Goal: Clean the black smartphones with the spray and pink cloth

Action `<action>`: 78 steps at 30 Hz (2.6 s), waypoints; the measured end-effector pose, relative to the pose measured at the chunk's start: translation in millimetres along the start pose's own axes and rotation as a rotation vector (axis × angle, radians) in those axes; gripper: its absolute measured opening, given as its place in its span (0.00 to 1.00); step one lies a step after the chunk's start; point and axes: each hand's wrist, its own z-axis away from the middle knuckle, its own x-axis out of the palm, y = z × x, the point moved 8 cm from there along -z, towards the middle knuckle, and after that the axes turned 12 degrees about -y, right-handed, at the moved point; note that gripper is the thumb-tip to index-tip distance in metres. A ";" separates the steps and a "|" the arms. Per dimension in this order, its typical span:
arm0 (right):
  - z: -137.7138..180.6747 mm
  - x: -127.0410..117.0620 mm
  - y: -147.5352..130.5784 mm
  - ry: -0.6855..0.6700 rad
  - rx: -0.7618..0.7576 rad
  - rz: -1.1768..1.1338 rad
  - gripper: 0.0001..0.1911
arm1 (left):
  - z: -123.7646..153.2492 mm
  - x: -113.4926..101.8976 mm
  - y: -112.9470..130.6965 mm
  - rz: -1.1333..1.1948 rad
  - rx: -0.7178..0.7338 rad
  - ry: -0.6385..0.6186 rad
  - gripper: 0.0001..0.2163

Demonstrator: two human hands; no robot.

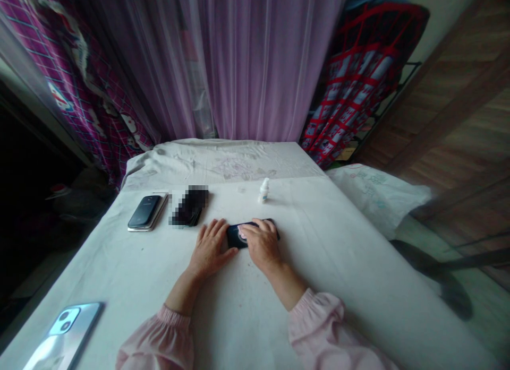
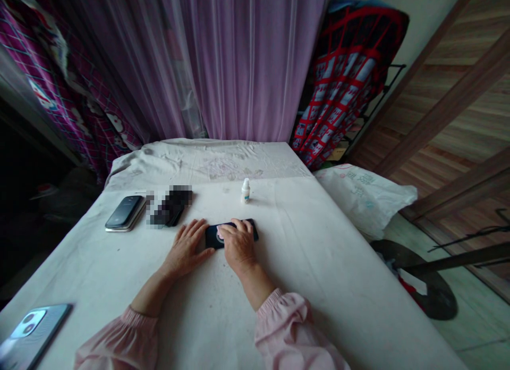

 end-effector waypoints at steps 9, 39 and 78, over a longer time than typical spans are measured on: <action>25.6 -28.6 66.7 0.093 0.201 0.062 0.17 | -0.8 -1.3 2.1 0.005 -0.003 -0.031 0.29; 54.2 -29.3 68.9 0.202 0.239 0.091 0.15 | 0.7 -3.6 5.2 -0.006 -0.003 -0.019 0.29; 76.1 -7.7 98.5 0.063 0.389 -1.755 0.14 | -0.9 0.9 9.0 -0.029 0.018 -0.027 0.30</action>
